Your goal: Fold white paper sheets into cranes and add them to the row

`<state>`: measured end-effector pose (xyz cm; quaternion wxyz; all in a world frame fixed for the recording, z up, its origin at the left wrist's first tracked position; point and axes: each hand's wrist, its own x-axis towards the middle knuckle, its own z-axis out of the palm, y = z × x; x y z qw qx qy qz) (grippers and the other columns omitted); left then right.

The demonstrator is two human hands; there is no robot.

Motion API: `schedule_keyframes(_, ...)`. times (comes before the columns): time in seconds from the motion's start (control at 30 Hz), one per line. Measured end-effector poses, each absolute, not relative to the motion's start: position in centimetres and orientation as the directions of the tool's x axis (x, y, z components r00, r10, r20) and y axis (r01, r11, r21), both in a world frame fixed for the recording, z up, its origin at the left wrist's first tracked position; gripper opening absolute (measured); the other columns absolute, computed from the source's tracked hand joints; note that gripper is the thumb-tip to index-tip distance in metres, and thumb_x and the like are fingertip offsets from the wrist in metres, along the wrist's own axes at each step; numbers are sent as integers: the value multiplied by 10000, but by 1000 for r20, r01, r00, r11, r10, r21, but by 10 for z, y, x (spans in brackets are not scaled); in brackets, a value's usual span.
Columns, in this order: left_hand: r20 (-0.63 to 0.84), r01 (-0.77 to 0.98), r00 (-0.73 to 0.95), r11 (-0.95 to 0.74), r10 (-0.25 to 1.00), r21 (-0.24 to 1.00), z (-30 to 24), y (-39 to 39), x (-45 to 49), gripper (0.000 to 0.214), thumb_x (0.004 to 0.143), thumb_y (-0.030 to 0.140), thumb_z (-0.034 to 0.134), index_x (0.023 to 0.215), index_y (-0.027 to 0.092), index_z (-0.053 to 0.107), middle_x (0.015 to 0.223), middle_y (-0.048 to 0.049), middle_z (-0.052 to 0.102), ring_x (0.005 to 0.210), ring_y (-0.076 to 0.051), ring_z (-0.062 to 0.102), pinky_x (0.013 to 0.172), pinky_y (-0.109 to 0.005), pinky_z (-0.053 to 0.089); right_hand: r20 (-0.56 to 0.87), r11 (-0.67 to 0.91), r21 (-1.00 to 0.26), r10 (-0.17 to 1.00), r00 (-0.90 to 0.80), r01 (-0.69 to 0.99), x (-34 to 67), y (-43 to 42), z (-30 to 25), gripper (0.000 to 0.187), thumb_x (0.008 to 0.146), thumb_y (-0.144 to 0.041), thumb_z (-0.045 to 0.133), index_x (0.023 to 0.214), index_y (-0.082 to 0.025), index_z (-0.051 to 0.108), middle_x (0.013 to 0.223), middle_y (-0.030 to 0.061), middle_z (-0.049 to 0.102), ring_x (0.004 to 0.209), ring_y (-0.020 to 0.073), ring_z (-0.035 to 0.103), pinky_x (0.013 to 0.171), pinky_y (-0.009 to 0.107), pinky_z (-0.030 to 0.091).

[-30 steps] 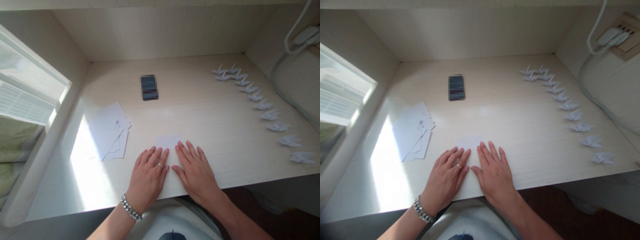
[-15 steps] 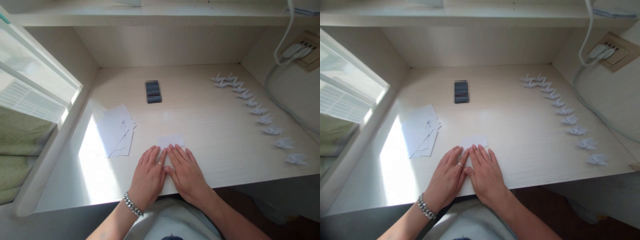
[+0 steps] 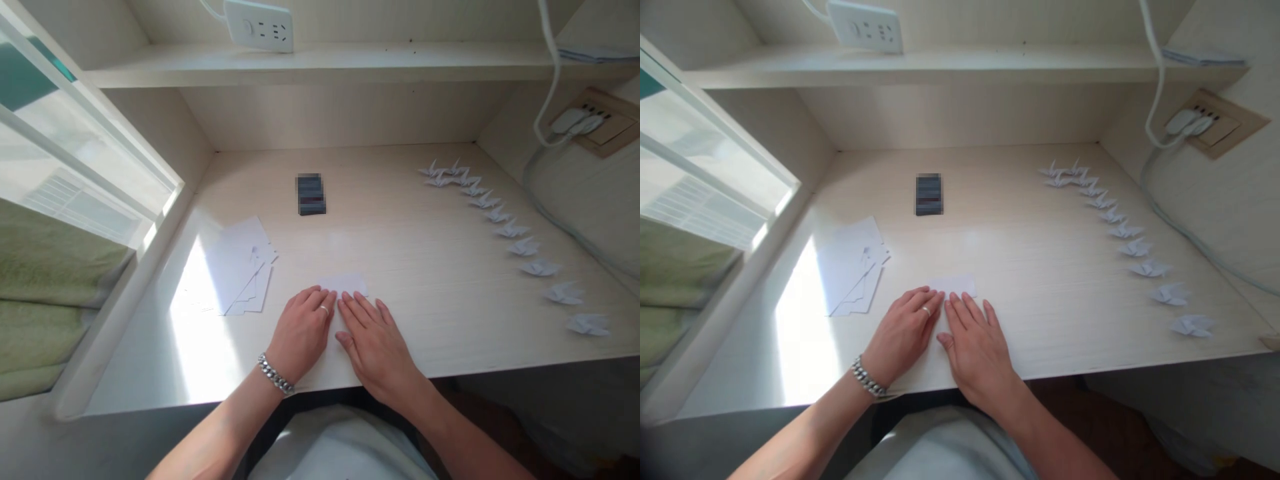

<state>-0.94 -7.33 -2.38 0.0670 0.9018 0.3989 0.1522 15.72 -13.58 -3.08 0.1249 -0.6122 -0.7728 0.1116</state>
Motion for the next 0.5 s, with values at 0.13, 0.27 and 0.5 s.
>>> schedule_keyframes(0.13,106,701,683,-689,723,185,-7,-59,-4,198,951,228,475,1012,147,646,873,-94,674,858,-243,612,766,-402,525,72,163,-270,986,-149,949,188,-137,-29,433,1008,-321,360,1398,-198,502,1464,68,504,1370,292,402,1100,556,305)
schedule_keyframes(0.27,-75,620,785,-782,616,63,18,-44,6,216,914,121,478,799,126,661,707,-101,656,685,-225,603,645,-351,504,170,234,-275,966,-192,933,202,-125,-25,355,991,-283,407,1239,-186,641,1312,69,639,1230,288,504,1067,518,349)
schedule_keyframes(0.5,-216,530,828,-848,518,-5,30,-40,33,250,861,20,478,730,100,675,666,-134,657,648,-246,659,572,-338,503,226,389,-293,916,-332,873,208,-87,-17,200,909,-255,573,987,-203,750,1075,108,691,1037,241,574,935,404,446)
